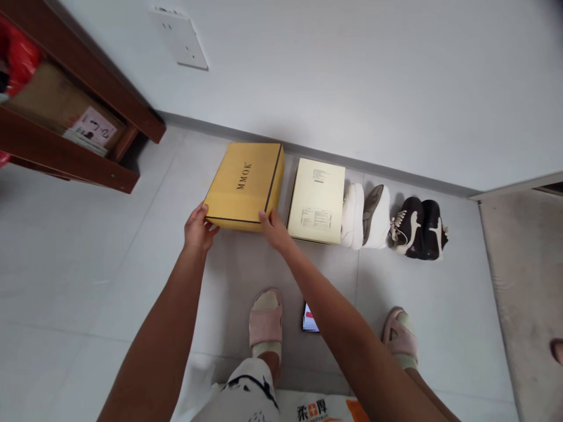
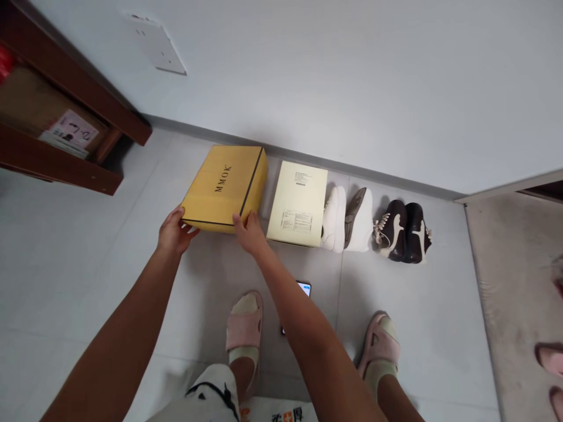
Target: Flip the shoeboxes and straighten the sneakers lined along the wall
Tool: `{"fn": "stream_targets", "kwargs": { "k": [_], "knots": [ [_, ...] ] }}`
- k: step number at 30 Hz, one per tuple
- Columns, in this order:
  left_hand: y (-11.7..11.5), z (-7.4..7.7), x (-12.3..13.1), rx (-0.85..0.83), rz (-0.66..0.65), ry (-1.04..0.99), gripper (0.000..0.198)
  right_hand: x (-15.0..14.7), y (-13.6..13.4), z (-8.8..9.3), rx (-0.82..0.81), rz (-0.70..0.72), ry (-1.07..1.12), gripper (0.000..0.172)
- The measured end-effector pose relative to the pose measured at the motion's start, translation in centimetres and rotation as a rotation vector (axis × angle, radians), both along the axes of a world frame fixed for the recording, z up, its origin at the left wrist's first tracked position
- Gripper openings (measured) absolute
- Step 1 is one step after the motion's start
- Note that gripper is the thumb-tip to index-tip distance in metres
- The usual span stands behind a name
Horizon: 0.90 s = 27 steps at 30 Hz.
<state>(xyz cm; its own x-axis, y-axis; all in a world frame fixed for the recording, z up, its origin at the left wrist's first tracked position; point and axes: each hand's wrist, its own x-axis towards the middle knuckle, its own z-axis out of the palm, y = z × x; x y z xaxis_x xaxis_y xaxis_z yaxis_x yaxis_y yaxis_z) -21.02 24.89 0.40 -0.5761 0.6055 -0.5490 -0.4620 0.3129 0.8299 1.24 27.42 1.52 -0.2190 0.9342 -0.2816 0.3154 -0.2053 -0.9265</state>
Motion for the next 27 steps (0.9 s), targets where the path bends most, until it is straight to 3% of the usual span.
{"fn": "stream_targets", "kwargs": {
  "k": [8, 18, 21, 23, 25, 27],
  "knots": [
    [-0.5, -1.1, 1.1, 0.002, -0.013, 0.09, 0.056, -0.2, -0.6, -2.5, -0.196, -0.047, -0.033, 0.047],
    [-0.2, -2.3, 0.8, -0.021, -0.053, 0.116, 0.048, 0.4, -1.1, -3.2, -0.177, -0.022, -0.055, 0.05],
    [0.1, -2.0, 0.9, -0.042, 0.014, 0.303, 0.043, 3.2, -1.8, -2.0, -0.092, 0.007, -0.047, 0.051],
    [0.1, -1.0, 1.9, -0.009, 0.076, 0.503, 0.039, 6.6, -1.9, -0.7, -0.033, -0.045, -0.059, 0.047],
    [-0.1, 0.5, 4.0, 0.109, 0.068, 0.64, 0.034, 10.6, -1.6, 0.5, 0.029, -0.147, -0.092, 0.042],
    [-0.3, 1.9, 7.2, 0.251, -0.037, 0.636, 0.027, 14.5, -1.0, 1.4, 0.079, -0.285, -0.171, 0.04]
  ]
}}
